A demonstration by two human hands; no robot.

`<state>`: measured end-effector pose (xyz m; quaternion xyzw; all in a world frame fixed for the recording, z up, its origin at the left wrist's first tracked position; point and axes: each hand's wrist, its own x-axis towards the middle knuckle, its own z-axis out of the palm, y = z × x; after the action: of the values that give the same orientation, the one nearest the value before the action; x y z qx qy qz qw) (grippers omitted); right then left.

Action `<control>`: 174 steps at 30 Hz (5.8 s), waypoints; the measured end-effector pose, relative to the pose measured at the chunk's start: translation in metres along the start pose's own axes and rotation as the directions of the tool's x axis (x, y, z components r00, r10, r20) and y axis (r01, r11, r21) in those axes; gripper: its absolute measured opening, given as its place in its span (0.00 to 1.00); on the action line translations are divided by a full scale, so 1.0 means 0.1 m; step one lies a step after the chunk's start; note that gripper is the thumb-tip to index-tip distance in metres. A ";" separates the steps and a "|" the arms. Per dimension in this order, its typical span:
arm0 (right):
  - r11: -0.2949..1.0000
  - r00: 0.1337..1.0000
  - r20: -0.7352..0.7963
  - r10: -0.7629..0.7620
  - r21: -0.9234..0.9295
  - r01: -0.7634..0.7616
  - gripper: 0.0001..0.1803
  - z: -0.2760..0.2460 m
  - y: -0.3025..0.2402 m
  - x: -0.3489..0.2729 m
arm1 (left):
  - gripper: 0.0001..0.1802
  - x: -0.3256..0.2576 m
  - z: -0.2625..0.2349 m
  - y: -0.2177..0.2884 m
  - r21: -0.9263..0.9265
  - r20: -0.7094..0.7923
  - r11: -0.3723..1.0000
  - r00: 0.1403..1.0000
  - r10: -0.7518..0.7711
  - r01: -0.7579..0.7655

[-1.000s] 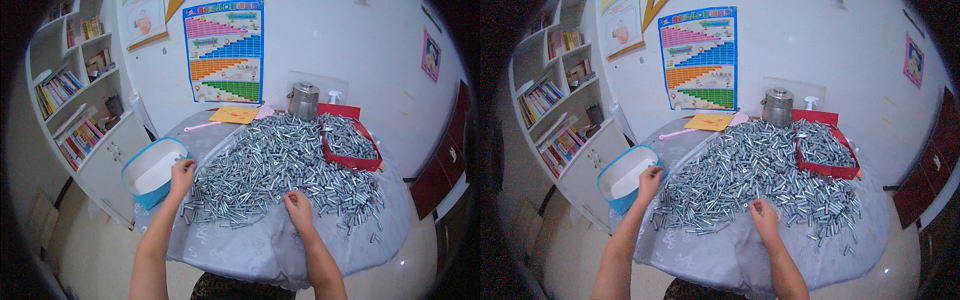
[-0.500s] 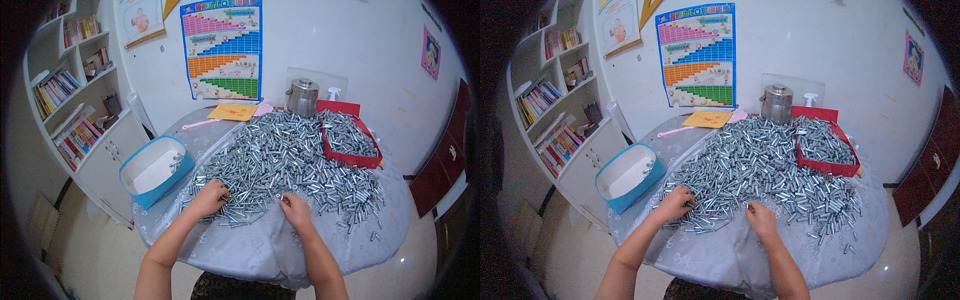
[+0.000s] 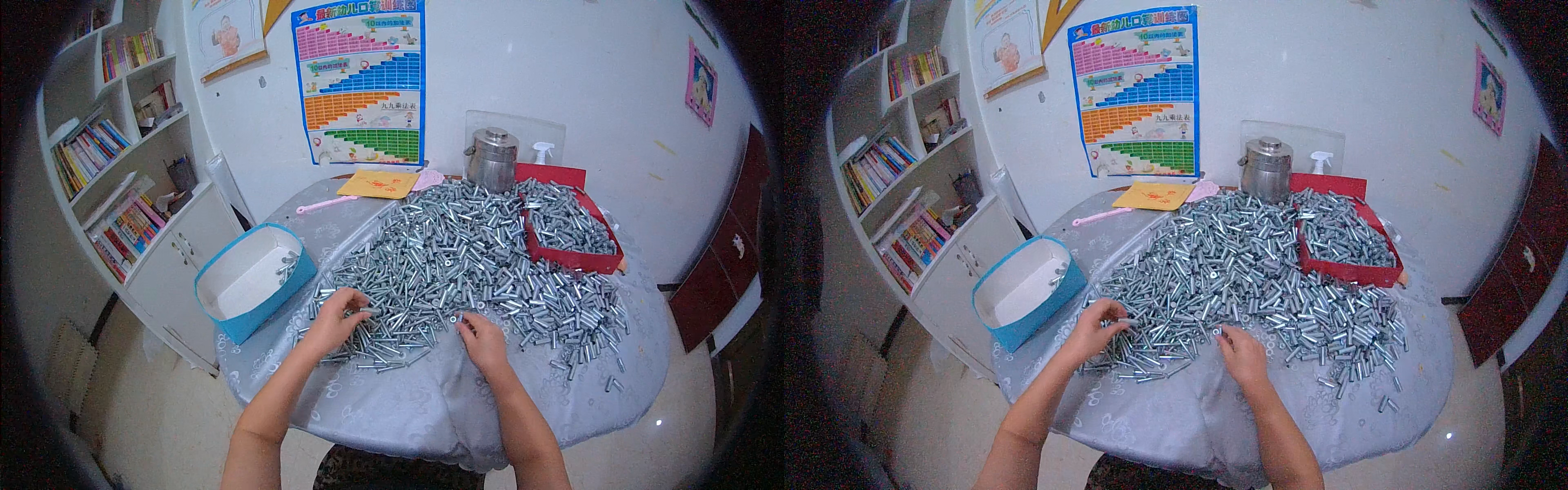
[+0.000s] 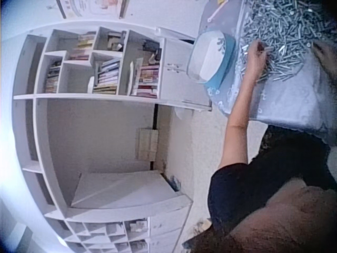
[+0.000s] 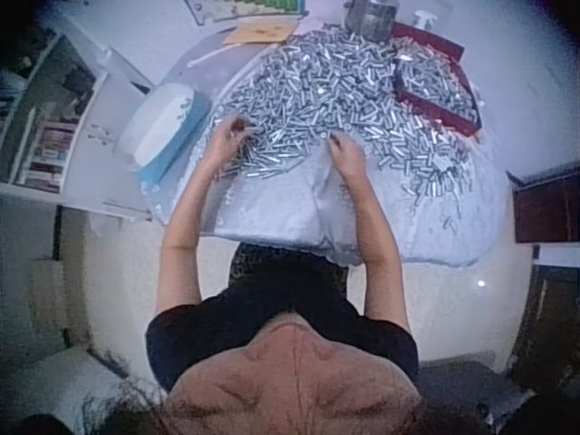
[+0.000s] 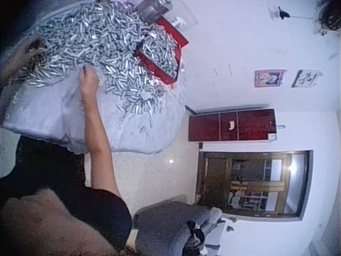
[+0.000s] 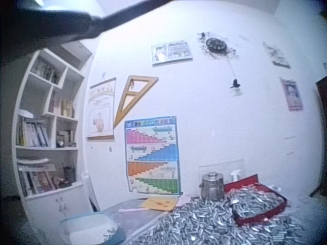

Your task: The person repeatedly picks up small metal sleeves and washers from a large pile on a table and inserts the washers into the sleeves. The person then places the assembled fasteners into a blue plastic bin. The task is performed by hand without tools.

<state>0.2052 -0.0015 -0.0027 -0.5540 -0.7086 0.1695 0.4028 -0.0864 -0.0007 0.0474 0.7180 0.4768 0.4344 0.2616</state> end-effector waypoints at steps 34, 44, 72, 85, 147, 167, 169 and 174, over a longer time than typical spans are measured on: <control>0.941 0.960 0.041 -0.277 0.213 0.262 0.10 -0.12 -0.26 0.05 | 0.26 -0.09 1.10 0.17 -0.479 0.100 0.856 0.981 -0.165 0.193; 0.938 0.962 0.056 -0.269 0.243 0.248 0.21 -0.05 -0.39 0.02 | 0.30 -0.12 1.18 0.17 -0.533 0.112 0.822 0.980 -0.165 0.199; 0.892 0.956 0.113 -0.270 -0.344 0.292 0.09 0.04 0.00 0.12 | 0.16 -0.07 1.08 0.09 -0.750 -0.041 0.642 0.957 -0.287 0.160; 0.984 0.992 0.111 -0.058 -0.162 0.076 0.08 0.00 -0.09 0.09 | 0.14 -0.06 1.04 0.14 -0.778 -0.012 0.584 0.924 -0.382 0.231; 0.980 0.947 0.255 0.195 -0.092 -0.177 0.08 -0.27 0.04 0.09 | 0.08 -0.07 1.04 0.17 -0.815 0.205 0.380 0.831 -0.518 0.438; 0.560 0.904 0.381 0.193 0.714 -0.420 0.09 -0.15 -0.04 0.10 | 0.11 -0.10 1.08 0.12 -0.776 0.342 0.331 0.799 -0.495 0.537; 0.588 0.903 0.388 0.185 0.693 -0.418 0.09 -0.14 -0.04 0.09 | 0.11 -0.10 1.08 0.11 -0.780 0.344 0.324 0.799 -0.493 0.535; 0.627 0.911 0.363 0.198 0.667 -0.402 0.10 -0.12 -0.08 0.08 | 0.11 -0.09 1.06 0.15 -0.782 0.355 0.307 0.792 -0.497 0.542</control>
<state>0.2086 0.0010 0.0139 -0.4316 -0.5239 0.5719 0.4607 0.0115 -0.0112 0.0039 0.3080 0.3957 0.4854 0.7162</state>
